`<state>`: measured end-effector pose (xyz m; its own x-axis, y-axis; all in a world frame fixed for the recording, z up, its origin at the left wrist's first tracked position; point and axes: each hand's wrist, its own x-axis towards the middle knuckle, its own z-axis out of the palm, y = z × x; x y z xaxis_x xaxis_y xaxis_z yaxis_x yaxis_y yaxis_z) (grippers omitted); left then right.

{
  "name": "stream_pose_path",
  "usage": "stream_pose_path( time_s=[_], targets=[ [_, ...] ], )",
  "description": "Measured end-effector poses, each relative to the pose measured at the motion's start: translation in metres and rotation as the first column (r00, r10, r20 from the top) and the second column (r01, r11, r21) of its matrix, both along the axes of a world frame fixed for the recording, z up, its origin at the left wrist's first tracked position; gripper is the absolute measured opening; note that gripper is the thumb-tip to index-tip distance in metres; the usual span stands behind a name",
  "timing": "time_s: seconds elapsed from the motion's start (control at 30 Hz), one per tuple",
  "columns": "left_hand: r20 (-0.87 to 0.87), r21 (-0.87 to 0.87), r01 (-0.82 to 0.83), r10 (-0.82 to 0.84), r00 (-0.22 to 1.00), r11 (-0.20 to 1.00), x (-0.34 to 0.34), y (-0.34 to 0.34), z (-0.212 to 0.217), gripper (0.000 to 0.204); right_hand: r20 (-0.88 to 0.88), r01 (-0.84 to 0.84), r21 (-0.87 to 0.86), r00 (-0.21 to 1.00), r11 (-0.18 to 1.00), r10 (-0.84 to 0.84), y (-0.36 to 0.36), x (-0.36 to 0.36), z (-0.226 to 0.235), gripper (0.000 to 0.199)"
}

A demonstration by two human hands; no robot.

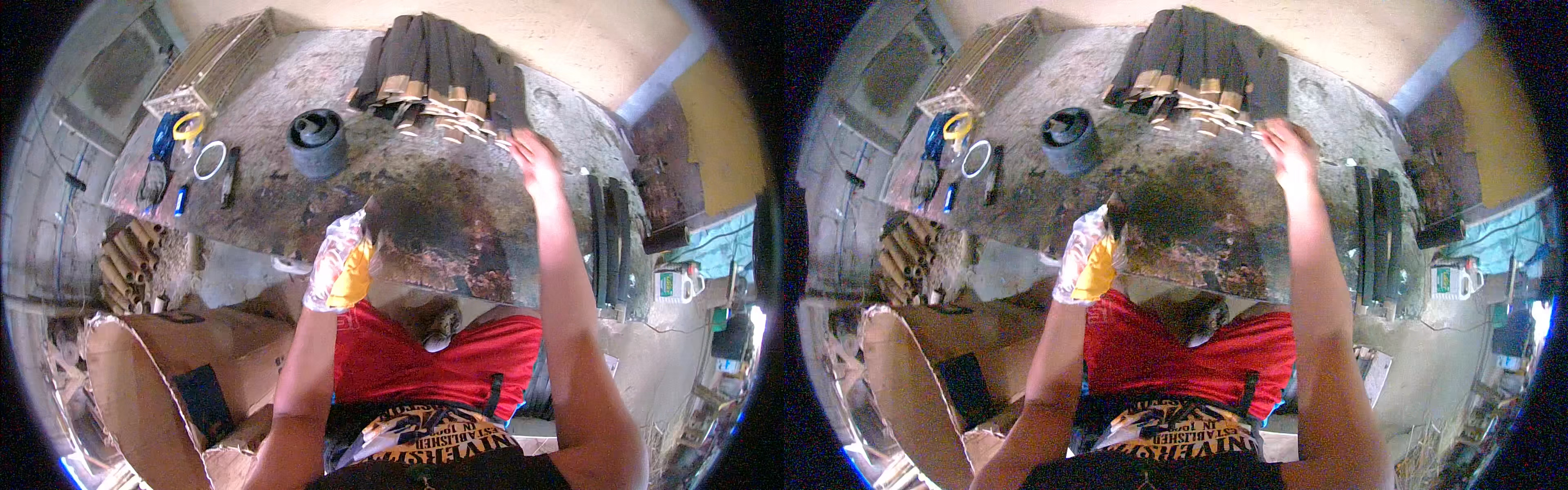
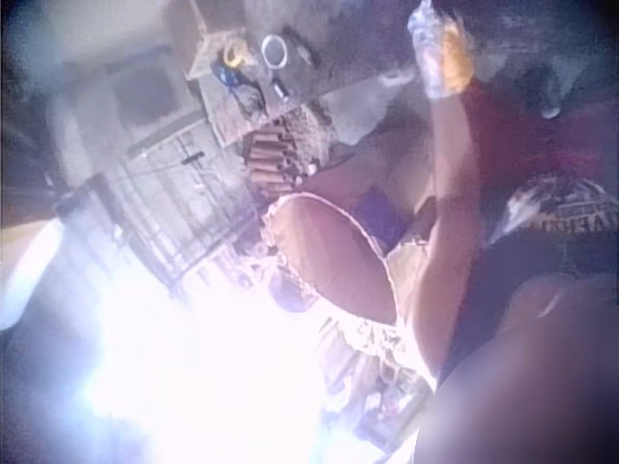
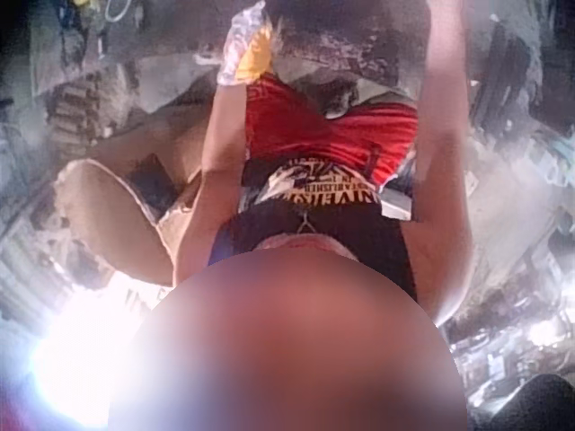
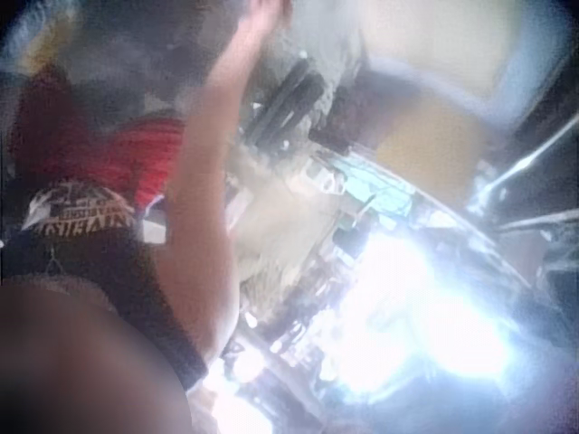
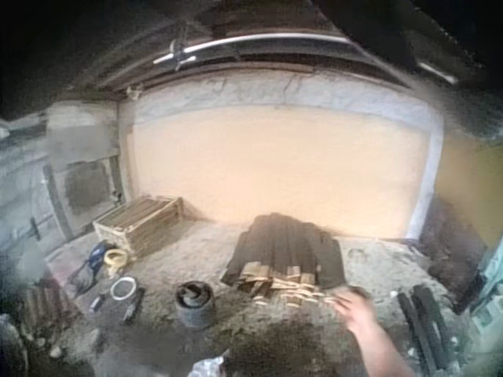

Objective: The person repeatedly applies a dark finish to long, thin wooden pieces using a brush. They dip the brush into a container of finish, coat each piece, and place it on a workbench. The process is repeated for multiple pieces.

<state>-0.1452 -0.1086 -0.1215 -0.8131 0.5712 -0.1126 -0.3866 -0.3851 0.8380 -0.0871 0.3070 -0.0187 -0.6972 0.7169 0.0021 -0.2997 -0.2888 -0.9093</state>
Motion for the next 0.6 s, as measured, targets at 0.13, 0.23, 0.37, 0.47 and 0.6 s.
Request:
stream_pose_path(
  time_s=[0.13,0.23,0.37,0.47,0.6],
  targets=[
    [-0.318,-0.119,-0.114,0.070,0.945,0.986,-0.005,0.001,-0.011,0.026,0.019,0.010,0.043,1.000,0.999,-0.011,-0.059,0.149,0.003,0.020],
    [-0.613,-0.340,-0.299,0.031,0.790,0.892,0.007,0.002,0.008,0.021,0.258,-0.004,0.035,0.966,0.999,-0.005,-0.111,0.235,0.001,0.014],
    [-0.025,-0.127,0.049,-0.052,0.998,0.991,0.031,0.005,0.053,0.022,0.398,-0.026,-0.231,0.909,0.973,0.119,-0.182,0.301,-0.009,0.020],
    [-0.460,-0.488,0.021,-0.278,0.843,0.873,0.053,0.009,0.081,0.029,0.433,-0.050,-0.322,0.880,0.945,0.194,-0.211,0.323,-0.020,0.025],
    [-0.851,-0.524,-0.099,-0.524,0.035,0.846,0.108,0.033,0.104,0.031,0.410,-0.036,-0.389,0.888,0.921,0.207,-0.224,0.332,-0.027,0.026]
  ],
)
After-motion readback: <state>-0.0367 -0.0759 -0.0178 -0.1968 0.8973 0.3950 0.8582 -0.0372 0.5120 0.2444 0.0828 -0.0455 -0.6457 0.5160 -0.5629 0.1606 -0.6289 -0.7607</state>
